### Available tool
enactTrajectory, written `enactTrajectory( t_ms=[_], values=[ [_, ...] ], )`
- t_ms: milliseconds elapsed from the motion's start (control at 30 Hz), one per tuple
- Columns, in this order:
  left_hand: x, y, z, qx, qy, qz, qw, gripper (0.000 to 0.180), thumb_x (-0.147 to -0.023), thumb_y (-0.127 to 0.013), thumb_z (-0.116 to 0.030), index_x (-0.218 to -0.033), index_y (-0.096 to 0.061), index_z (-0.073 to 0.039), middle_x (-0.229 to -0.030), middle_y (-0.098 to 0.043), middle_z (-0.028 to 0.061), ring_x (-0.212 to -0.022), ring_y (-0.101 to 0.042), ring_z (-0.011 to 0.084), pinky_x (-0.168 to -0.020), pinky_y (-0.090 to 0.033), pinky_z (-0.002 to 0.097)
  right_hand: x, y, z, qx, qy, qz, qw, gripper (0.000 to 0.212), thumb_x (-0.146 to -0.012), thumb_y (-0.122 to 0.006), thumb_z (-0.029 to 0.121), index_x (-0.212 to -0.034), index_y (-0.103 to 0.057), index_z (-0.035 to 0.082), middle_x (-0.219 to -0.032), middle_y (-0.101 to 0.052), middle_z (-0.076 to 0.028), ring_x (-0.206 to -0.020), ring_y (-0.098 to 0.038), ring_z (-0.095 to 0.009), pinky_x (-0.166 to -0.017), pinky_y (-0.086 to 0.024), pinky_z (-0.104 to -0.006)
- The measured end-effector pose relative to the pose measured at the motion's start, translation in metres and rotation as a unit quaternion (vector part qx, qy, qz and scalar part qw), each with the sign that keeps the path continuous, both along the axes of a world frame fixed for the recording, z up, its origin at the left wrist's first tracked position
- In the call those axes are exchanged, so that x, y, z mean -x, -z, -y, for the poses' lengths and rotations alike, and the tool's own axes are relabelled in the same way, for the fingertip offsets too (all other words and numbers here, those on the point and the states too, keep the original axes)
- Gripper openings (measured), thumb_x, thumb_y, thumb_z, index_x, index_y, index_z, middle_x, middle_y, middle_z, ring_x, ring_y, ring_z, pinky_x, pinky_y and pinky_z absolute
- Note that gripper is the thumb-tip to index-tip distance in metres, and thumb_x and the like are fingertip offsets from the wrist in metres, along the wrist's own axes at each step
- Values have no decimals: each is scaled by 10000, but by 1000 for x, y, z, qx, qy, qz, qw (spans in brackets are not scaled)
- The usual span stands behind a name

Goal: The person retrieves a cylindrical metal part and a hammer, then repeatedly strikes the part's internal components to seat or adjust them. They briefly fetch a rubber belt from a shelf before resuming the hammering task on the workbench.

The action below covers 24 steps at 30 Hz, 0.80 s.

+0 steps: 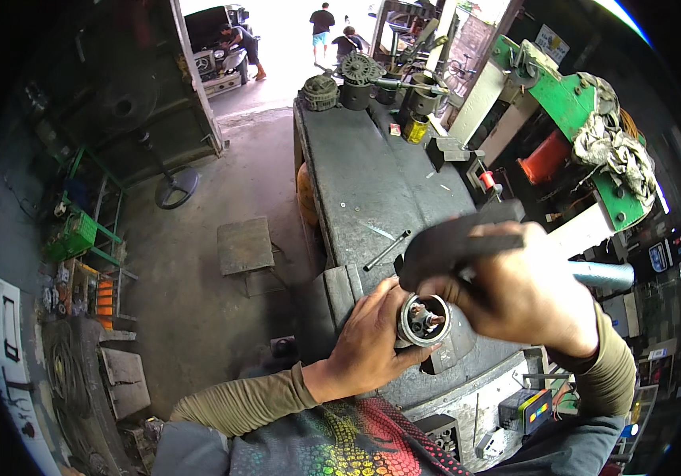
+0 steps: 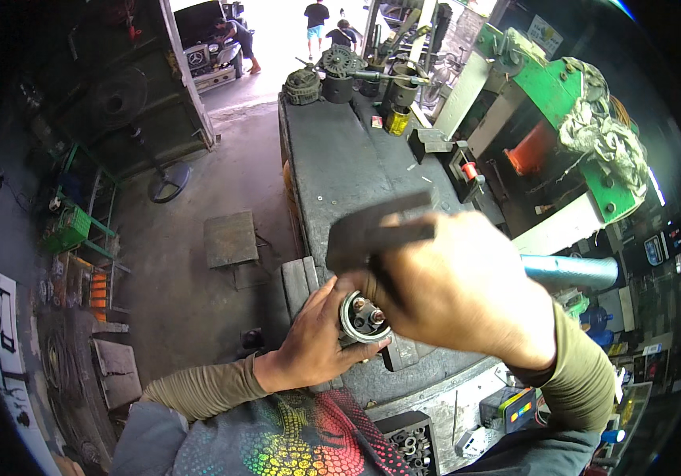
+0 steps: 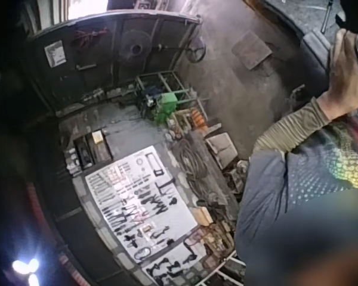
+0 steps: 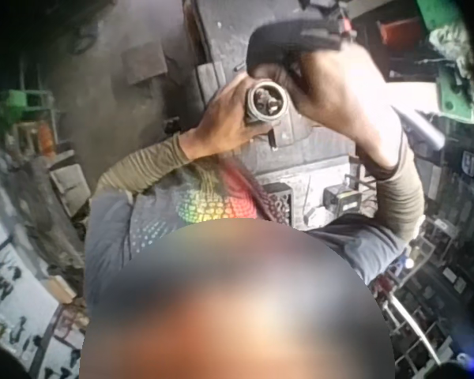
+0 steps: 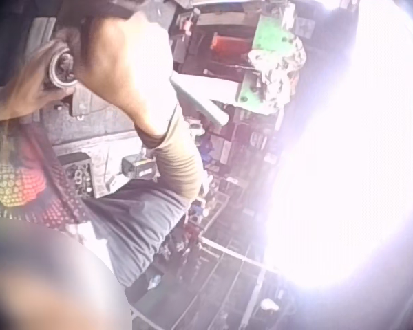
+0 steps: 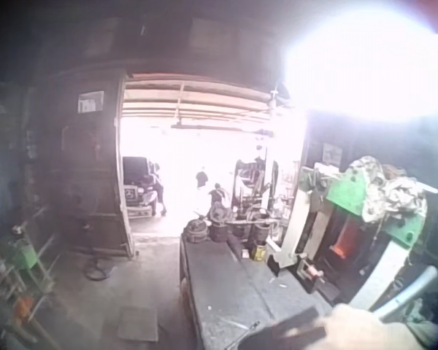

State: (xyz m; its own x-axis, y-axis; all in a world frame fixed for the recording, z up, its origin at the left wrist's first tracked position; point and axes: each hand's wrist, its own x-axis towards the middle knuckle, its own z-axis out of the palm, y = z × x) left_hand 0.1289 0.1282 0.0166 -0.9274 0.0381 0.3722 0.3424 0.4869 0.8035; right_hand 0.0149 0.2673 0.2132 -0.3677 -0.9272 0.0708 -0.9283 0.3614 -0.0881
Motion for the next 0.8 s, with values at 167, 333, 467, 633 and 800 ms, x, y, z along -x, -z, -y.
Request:
enactTrajectory(
  t_ms=[167, 333, 467, 633, 800],
  values=[
    [0, -3, -2, 10, -28, -32, 999, 816, -818, -912, -288, -1427, -463, 18, -1341, -589, 248, -1312, -570, 436, -1128, -450, 503, 5, -9, 2, 312, 92, 192, 926, 217, -961, -763, 241, -1063, -743, 50, -940, -738, -114, -845, -708, -321, -773, -555, -416],
    [1, -7, -1, -48, -5, -10, 999, 766, -822, -907, -247, -1400, -482, 21, -1302, -609, 231, -1197, -643, 404, -1065, -500, 484, 10, 10, 1, 46, 2, 97, 994, 198, -965, -733, 262, -1018, -725, 71, -895, -720, -164, -819, -711, -401, -709, -571, -456],
    [0, -5, -1, -37, -6, -28, 999, 798, -801, -923, -234, -1411, -477, 22, -1350, -599, 234, -1249, -630, 407, -1078, -507, 475, 18, 12, -16, 163, 23, 99, 981, 223, -989, -740, 250, -1075, -715, 46, -915, -738, -150, -811, -734, -350, -722, -559, -426],
    [-3, -6, 0, -37, -13, -20, 999, 824, -801, -927, -243, -1443, -486, 24, -1394, -596, 240, -1315, -603, 421, -1135, -484, 477, 15, 7, -24, 261, 119, 167, 943, 181, -966, -764, 207, -1023, -744, 36, -974, -758, -129, -870, -730, -306, -780, -557, -405],
    [-3, -9, 1, -46, -3, 2, 999, 834, -798, -931, -254, -1452, -494, 23, -1417, -608, 225, -1337, -611, 386, -1125, -503, 461, 18, 18, -34, 108, 56, 132, 984, 232, -929, -782, 272, -1044, -752, 73, -927, -736, -116, -861, -704, -355, -772, -547, -438]
  ],
)
